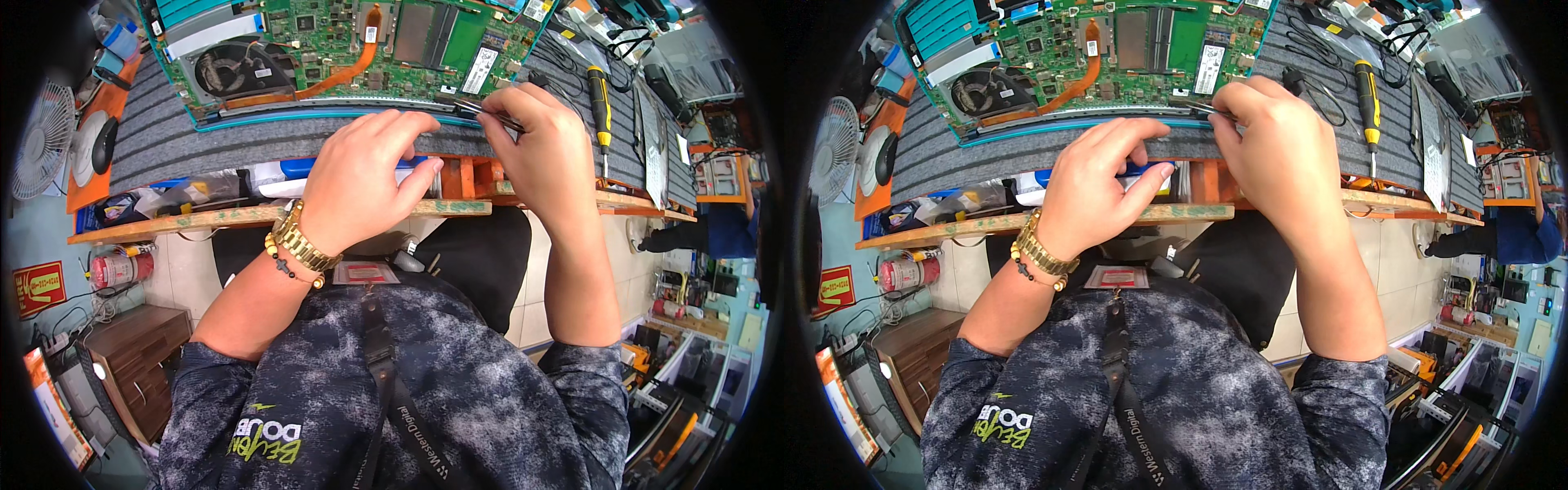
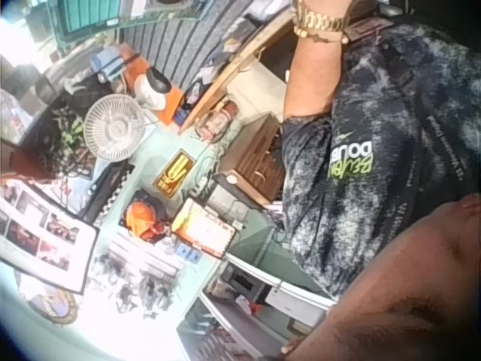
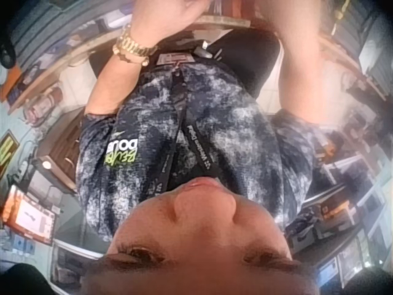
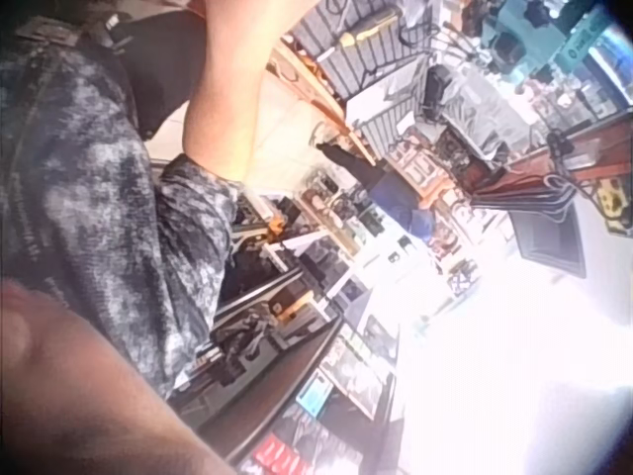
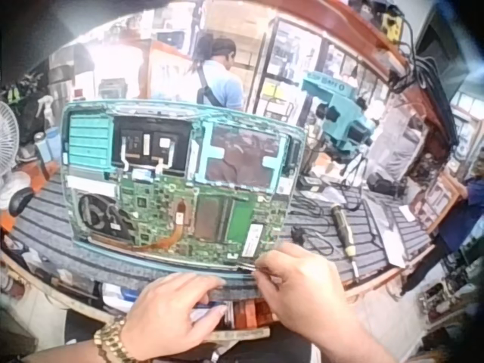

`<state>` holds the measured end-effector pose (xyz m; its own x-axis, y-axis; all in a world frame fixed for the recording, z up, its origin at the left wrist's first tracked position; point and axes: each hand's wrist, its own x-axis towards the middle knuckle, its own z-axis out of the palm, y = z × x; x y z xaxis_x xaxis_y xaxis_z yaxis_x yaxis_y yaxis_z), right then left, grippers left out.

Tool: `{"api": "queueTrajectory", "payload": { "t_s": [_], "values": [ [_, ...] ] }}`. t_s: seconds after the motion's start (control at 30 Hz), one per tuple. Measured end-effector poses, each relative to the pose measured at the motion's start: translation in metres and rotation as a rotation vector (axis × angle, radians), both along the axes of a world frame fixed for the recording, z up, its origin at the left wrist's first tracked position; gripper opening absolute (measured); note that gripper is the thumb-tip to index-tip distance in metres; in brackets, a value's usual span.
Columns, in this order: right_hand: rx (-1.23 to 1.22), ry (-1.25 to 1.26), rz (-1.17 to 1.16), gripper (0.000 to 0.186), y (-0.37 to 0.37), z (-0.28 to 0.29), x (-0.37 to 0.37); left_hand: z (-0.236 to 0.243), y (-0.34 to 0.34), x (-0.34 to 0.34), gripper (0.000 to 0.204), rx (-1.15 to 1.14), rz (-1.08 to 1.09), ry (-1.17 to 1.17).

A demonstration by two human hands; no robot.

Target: The person selects a component from a storage area, moves to a workbench, and uses a screwdriver to install and secure hardware inside the chassis of an open laptop.

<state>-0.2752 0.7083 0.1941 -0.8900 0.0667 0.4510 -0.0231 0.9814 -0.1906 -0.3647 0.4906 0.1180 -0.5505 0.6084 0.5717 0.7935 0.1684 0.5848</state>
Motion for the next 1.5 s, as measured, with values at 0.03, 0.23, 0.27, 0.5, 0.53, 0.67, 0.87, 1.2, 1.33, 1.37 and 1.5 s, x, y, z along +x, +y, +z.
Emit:
{"api": "queueTrajectory", "payload": {
  "t_s": [0.03, 0.23, 0.27, 0.5, 0.53, 0.67, 0.87, 1.2, 1.33, 1.37, 1.5],
  "values": [
    [-0.035, 0.014, 0.004, 0.011, 0.001, -0.003, 0.0, 0.0, 0.0, 0.0, 0.036, -0.006, 0.0, -0.006],
    [-0.106, 0.007, -0.039, 0.01, 0.0, -0.009, 0.001, -0.001, 0.0, 0.0, 0.036, -0.006, 0.002, -0.006],
    [-0.106, 0.007, -0.04, 0.01, 0.0, -0.009, 0.001, -0.001, 0.0, 0.0, 0.036, -0.006, 0.001, -0.006],
    [-0.085, 0.019, -0.031, 0.011, 0.003, -0.012, -0.001, -0.001, 0.001, 0.0, 0.035, 0.005, 0.0, -0.008],
    [-0.083, 0.022, -0.026, 0.011, 0.003, -0.013, -0.002, -0.001, 0.001, 0.0, 0.035, 0.006, 0.002, -0.008],
    [-0.076, 0.023, -0.033, 0.011, 0.003, -0.013, -0.003, -0.001, 0.002, 0.0, 0.035, 0.004, 0.004, -0.014],
    [-0.062, 0.032, -0.02, 0.012, 0.004, -0.015, -0.005, -0.001, 0.002, 0.0, 0.035, -0.003, 0.006, -0.011],
    [-0.092, 0.016, -0.026, 0.012, 0.003, -0.015, -0.008, -0.001, 0.001, -0.001, 0.036, -0.007, 0.002, -0.016],
    [-0.089, 0.014, -0.025, 0.012, 0.003, -0.015, -0.007, -0.002, 0.001, -0.001, 0.036, -0.002, 0.001, -0.01],
    [-0.089, 0.014, -0.025, 0.012, 0.002, -0.015, -0.007, -0.002, 0.001, -0.001, 0.036, -0.003, 0.002, -0.011],
    [-0.099, 0.013, -0.034, 0.012, 0.002, -0.013, -0.006, -0.002, 0.001, -0.001, 0.035, -0.007, 0.001, -0.007]
  ]
}}
